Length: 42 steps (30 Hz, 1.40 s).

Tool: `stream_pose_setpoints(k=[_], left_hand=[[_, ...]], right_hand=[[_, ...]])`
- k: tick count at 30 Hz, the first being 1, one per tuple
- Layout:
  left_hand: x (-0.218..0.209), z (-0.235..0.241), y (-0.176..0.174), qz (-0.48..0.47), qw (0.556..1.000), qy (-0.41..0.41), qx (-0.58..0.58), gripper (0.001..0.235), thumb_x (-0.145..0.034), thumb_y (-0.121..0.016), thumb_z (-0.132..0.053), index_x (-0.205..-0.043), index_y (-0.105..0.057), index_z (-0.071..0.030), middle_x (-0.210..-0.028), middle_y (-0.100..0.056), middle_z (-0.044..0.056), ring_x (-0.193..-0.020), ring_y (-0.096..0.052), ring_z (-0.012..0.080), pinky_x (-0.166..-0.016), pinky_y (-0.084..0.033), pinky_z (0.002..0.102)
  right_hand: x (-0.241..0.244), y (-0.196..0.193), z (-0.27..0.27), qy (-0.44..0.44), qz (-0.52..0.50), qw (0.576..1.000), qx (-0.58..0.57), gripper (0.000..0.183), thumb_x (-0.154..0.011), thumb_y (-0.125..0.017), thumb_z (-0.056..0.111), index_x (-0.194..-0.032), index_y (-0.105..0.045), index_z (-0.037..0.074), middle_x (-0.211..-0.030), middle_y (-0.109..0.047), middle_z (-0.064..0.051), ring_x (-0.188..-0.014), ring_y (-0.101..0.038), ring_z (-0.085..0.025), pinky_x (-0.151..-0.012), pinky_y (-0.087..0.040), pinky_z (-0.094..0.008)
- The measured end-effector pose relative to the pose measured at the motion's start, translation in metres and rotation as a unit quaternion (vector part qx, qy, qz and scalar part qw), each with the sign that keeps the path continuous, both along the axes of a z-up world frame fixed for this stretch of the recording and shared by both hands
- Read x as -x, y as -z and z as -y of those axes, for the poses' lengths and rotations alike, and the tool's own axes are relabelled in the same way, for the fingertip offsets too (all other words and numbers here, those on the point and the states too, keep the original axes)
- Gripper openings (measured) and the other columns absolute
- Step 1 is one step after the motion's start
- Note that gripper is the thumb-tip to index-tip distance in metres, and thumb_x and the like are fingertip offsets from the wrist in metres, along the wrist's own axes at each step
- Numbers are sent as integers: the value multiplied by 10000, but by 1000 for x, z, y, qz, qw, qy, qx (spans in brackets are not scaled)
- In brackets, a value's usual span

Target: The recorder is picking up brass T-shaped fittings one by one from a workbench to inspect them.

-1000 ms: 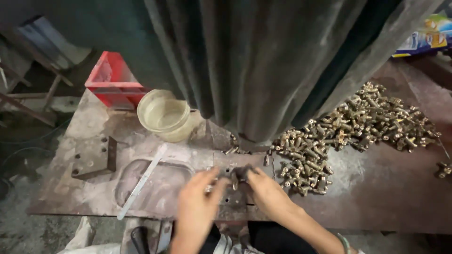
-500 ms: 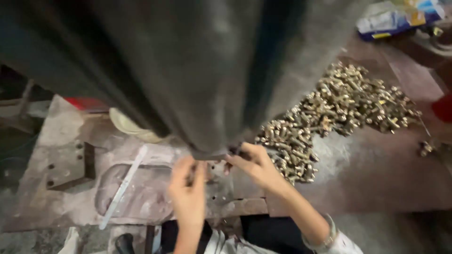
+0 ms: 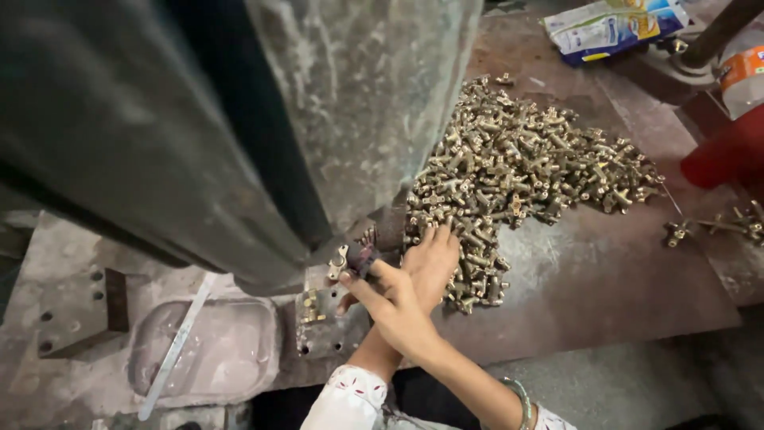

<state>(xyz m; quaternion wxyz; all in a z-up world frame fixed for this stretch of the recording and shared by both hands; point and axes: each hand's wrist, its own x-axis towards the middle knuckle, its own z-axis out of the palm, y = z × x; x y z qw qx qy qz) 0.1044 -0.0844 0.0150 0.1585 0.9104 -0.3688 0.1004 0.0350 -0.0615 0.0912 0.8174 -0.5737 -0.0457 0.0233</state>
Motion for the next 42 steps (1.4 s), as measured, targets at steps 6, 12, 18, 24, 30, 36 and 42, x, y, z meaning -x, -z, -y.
stream_pose_setpoints(k=[6,12,18,24,30,36,42], left_hand=[[12,-27,-6,-50,987,-33,148,290,-849,-681,-46,-1134,-658,0,-1081,-655,145,-997,-667,324,-767,-576,425],[75,-71,20,-307,802,-221,461,297,-898,-777,-195,-1055,-639,16,-898,-730,112,-792,-689,256,-687,-564,367],[145,-140,3,-671,327,-286,601,254,-834,-685,-119,-1066,-704,-18,-983,-765,130,-904,-786,279,-784,-666,419],[154,-160,-99,-549,606,-139,559,316,-920,-713,-103,-1216,-758,-2,-1045,-691,90,-935,-682,194,-834,-653,398],[132,-172,-48,156,983,-59,73,442,-754,-687,-136,-1184,-687,-32,-1153,-664,109,-1087,-706,347,-973,-593,505],[150,-163,-102,5,969,-172,177,404,-776,-675,-4,-1174,-730,-50,-1133,-670,126,-978,-686,326,-736,-570,399],[141,-159,-88,114,932,-88,332,220,-955,-734,-45,-1174,-706,-60,-1169,-704,73,-971,-743,220,-829,-604,311]], right_hand=[[5,-5,-2,3,-1,1000,6,272,-1013,-620,87,-1259,-651,-25,-1036,-718,-63,-802,-696,-130,-715,-588,-279],[6,-4,-11,102,-13,993,59,320,-969,-698,134,-1249,-679,-20,-1033,-733,-87,-735,-707,-143,-646,-587,-278],[-34,-12,41,-156,-29,985,64,250,-1011,-649,144,-1198,-671,-21,-1107,-730,-76,-924,-729,-139,-833,-647,-304],[-61,-34,60,-300,-24,948,101,237,-1030,-636,113,-1195,-682,-50,-1095,-744,-121,-894,-742,-185,-850,-615,-337],[-54,-38,55,-298,-21,949,99,255,-1014,-629,117,-1211,-688,-33,-1114,-759,-115,-909,-726,-161,-840,-623,-333],[-55,-32,55,-253,-26,960,117,229,-1002,-640,85,-1185,-686,-47,-1093,-749,-127,-874,-732,-194,-802,-619,-340],[-57,-29,60,-282,-32,953,103,244,-1022,-609,114,-1197,-672,-44,-1114,-767,-129,-875,-743,-194,-822,-614,-324]])
